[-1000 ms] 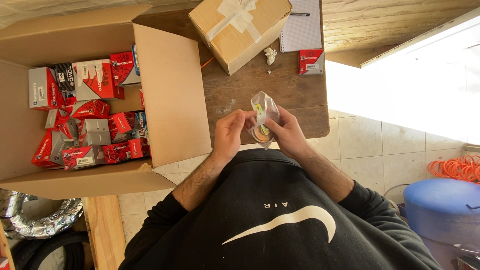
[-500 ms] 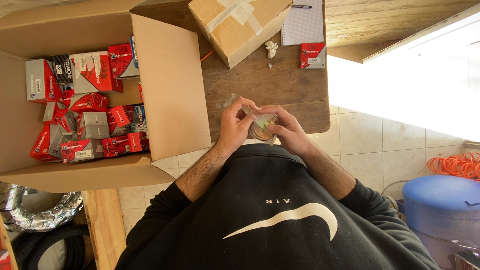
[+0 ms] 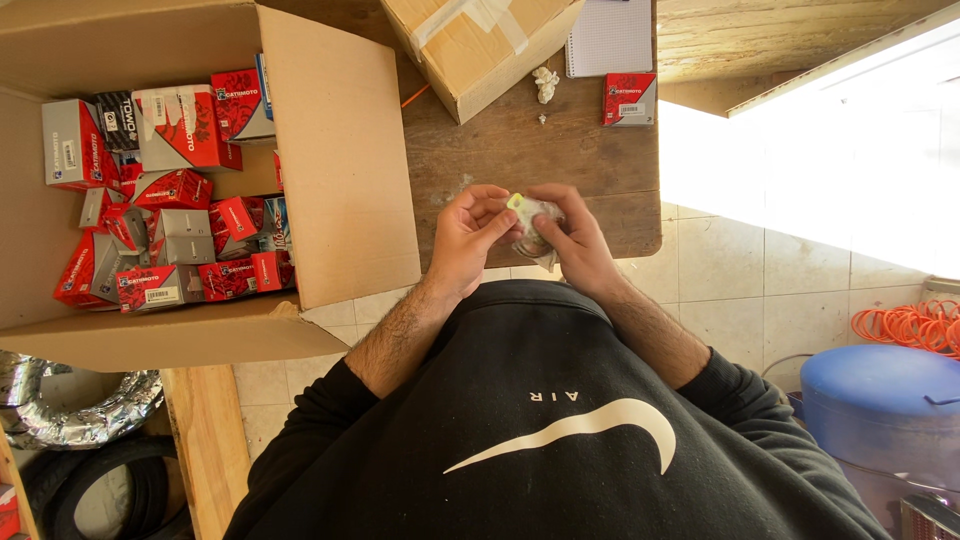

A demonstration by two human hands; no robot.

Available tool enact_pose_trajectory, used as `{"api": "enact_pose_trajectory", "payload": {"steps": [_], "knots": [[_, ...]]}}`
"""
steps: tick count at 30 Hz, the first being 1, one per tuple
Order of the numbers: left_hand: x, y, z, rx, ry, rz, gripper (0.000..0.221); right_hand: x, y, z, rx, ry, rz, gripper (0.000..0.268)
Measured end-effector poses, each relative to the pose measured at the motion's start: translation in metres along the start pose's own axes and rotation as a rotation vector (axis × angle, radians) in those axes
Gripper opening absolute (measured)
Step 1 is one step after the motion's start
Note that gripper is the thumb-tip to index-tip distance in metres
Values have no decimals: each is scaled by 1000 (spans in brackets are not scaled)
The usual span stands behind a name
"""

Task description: The person removes a small mechanical component from its box and plastic wrapping, handles the part, and returns it to the box before placing the box on a shelf alongside several similar boxes.

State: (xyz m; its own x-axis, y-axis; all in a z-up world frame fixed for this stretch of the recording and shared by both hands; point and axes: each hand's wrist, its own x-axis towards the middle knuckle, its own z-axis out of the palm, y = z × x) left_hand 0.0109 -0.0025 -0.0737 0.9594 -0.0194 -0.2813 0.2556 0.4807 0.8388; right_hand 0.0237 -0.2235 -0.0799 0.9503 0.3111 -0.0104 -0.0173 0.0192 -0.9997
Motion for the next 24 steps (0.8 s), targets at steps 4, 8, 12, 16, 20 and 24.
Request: {"api": "enact_pose_trajectory", "payload": {"steps": [4, 8, 12, 16, 20, 24], "knots": [[14, -18, 7, -28, 70, -46, 30, 9, -9, -4, -111, -174, 36, 52], [26, -26, 23, 100, -11, -33, 24, 14, -4, -12, -243, -150, 89, 59], [36, -28, 35, 310, -110, 188, 10, 18, 38, -4, 145, 188, 272, 25], [61, -59, -11, 532, -73, 370, 16, 22, 34, -11, 354, 257, 344, 42], [76, -129, -76, 974, -3, 110, 36, 12, 39, -25, 514, 298, 385, 46], [73, -163, -87, 1373, -121, -78, 58, 2, 27, -27, 470, 336, 398, 49]]}}
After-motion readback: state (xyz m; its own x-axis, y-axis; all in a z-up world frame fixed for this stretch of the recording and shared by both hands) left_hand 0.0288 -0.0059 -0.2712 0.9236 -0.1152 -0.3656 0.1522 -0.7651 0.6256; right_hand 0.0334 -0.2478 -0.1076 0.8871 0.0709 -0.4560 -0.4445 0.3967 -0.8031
